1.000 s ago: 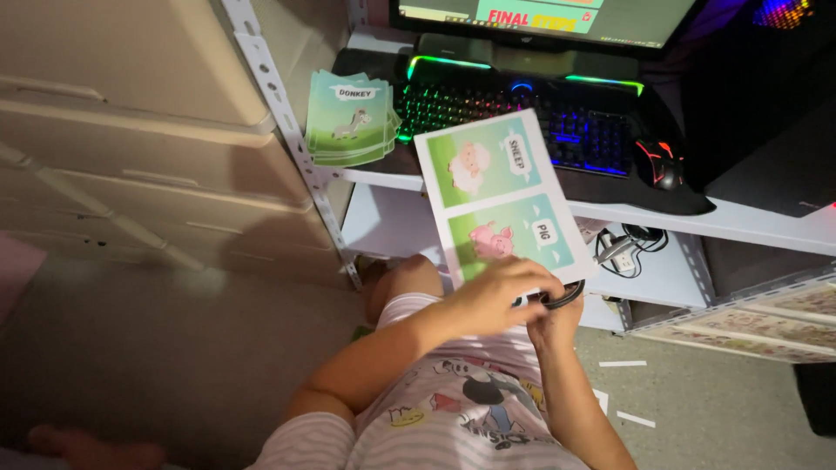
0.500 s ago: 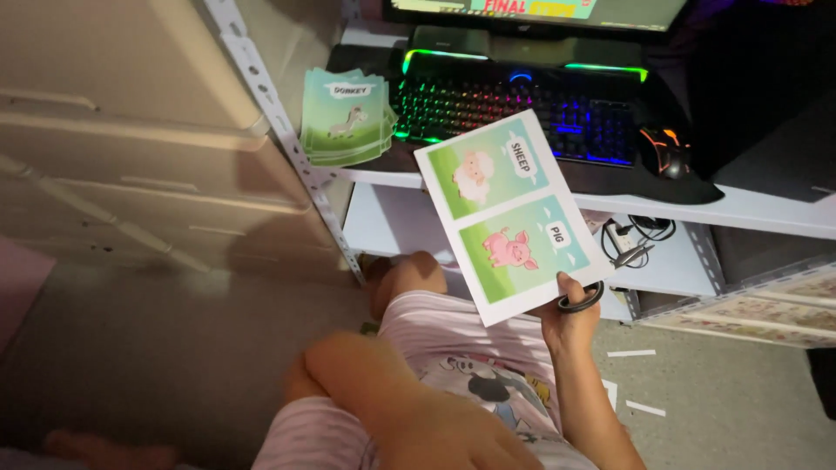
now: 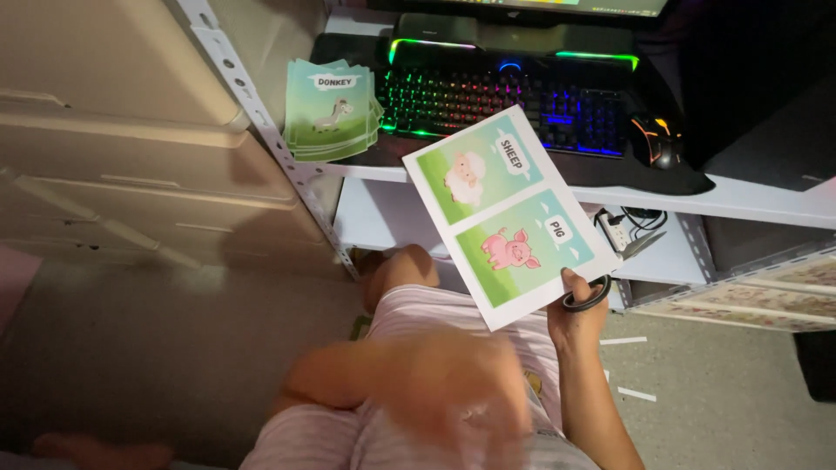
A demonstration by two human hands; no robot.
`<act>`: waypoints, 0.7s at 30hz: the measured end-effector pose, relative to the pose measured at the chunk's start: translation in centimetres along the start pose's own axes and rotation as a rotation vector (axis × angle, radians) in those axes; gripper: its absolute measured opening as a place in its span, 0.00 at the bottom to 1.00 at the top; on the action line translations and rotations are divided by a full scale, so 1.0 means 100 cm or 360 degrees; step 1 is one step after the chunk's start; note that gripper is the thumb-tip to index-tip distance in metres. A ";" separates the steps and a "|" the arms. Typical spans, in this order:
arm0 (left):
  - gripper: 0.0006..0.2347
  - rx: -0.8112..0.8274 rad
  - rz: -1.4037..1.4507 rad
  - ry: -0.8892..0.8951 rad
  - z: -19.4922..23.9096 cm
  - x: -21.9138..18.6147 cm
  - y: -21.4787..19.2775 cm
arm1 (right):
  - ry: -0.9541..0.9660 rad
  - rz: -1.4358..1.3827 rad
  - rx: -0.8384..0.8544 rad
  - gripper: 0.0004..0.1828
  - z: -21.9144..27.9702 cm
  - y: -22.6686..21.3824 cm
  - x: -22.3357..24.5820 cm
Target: Cutting out printed animal flashcards from paper sheets using scissors.
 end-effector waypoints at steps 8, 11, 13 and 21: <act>0.39 -0.0122 -0.2060 0.0886 -0.190 -0.085 -0.173 | -0.0355 0.0328 -0.0034 0.16 0.033 0.038 0.052; 0.21 0.0295 -0.0806 0.0201 -0.229 -0.030 -0.229 | -0.0381 0.0362 0.0014 0.17 0.021 0.018 0.050; 0.07 0.0609 -0.0171 -0.0119 -0.228 0.007 -0.225 | -0.0396 0.0363 0.0049 0.18 0.022 0.026 0.058; 0.13 0.0663 -0.0045 -0.0068 -0.269 0.122 -0.262 | -0.0393 0.0464 0.0184 0.21 0.051 0.085 0.093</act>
Point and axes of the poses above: each hand's wrist, its own z-axis away from the middle knuckle, its own y-axis out of the palm, x = y × z, the point moved 7 cm from there along -z, towards the middle knuckle, and after that the axes turned 6 degrees about x, right-handed, at the moved point
